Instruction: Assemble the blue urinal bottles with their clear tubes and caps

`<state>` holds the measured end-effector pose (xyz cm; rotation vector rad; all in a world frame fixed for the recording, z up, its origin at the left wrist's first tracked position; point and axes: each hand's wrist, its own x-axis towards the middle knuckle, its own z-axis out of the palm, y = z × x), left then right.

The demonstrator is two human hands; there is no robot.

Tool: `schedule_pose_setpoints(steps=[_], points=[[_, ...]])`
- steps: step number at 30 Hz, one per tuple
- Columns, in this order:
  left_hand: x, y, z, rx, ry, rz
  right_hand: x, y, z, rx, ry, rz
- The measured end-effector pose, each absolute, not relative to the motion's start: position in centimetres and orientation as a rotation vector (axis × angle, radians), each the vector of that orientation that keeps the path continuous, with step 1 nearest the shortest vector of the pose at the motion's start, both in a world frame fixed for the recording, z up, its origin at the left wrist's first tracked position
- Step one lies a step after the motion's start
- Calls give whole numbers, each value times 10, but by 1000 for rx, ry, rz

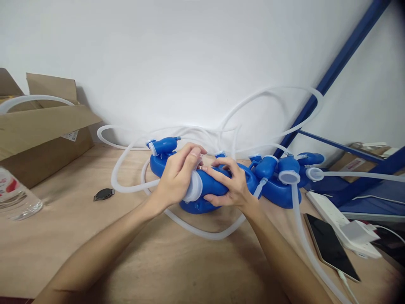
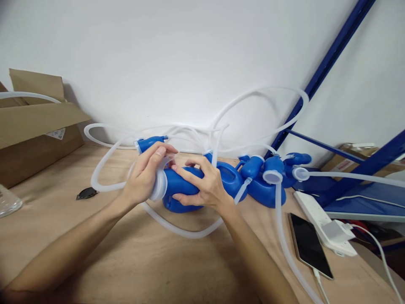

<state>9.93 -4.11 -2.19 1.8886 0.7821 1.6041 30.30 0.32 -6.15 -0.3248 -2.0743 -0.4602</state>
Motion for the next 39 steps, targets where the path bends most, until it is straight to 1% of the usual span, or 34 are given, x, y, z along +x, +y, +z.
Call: schedule_pose_setpoints(steps=[3, 6, 9, 12, 15, 20, 25, 29, 34, 39], points=[[105, -42, -31, 2107, 760, 1572, 301, 2, -60, -291, -2207, -375], [109, -36, -35, 2225, 745, 1614, 302, 4, -62, -419, -2310, -330], [105, -24, -32, 2264, 756, 1684, 304, 4, -62, -476, -2258, -279], [97, -13, -29, 2311, 684, 1762, 304, 0, -56, -417, -2145, -214], [91, -8, -30, 2302, 681, 1804, 302, -6, -48, -428, -2119, -155], [91, -13, -37, 2198, 634, 1734, 295, -18, -43, -471, -2120, -130], [91, -17, -48, 2085, 542, 1714, 288, -26, -42, -476, -2117, 20], [91, -14, -57, 2107, 453, 1771, 287, -28, -37, -521, -2129, 161], [90, -7, -57, 2346, 274, 1774, 289, -23, -34, -576, -2166, 378], [85, 3, -54, 2687, 1, 1623, 287, -14, -31, -621, -2242, 565]])
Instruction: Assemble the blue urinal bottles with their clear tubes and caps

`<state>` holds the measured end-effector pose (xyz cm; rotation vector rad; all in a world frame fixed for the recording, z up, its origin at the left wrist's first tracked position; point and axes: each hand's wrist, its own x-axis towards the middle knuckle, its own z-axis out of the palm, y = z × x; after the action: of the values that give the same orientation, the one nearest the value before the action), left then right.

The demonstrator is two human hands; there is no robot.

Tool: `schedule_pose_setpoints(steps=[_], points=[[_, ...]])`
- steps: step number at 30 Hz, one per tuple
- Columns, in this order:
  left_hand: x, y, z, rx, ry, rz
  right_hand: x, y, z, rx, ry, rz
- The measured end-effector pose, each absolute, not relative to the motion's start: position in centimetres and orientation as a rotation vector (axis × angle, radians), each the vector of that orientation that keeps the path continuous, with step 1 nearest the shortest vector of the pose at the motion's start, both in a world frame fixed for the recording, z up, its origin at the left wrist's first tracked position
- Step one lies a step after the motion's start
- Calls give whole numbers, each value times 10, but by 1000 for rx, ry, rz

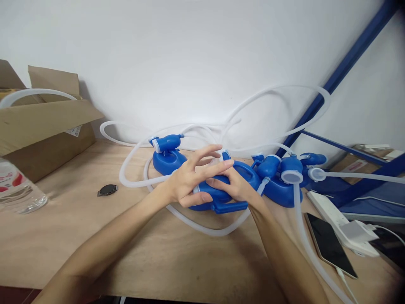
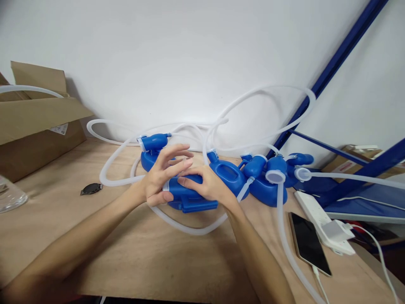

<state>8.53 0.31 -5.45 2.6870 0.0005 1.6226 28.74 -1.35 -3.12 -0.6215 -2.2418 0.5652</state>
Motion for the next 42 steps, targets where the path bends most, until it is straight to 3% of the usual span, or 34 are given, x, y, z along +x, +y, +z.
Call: schedule_pose_setpoints(steps=[5, 9, 12, 19, 31, 37, 42], points=[[85, 10, -53, 2001, 523, 1863, 285, -10, -10, -806, -2207, 525], [88, 5, -40, 1369, 752, 1470, 274, -10, -8, -875, -2149, 420], [94, -3, -37, 1255, 743, 1451, 263, -11, -16, -872, -2149, 304], [92, -28, -37, 1640, 583, 1647, 260, -9, -20, -730, -2068, 528], [86, -21, -42, 2388, 276, 1587, 275, 12, -29, -710, -2013, 909], [93, -30, -40, 2256, 955, 1841, 274, 6, -17, -758, -1805, 896], [99, -34, -52, 2250, 793, 2096, 272, -7, -11, -743, -1833, 1119]])
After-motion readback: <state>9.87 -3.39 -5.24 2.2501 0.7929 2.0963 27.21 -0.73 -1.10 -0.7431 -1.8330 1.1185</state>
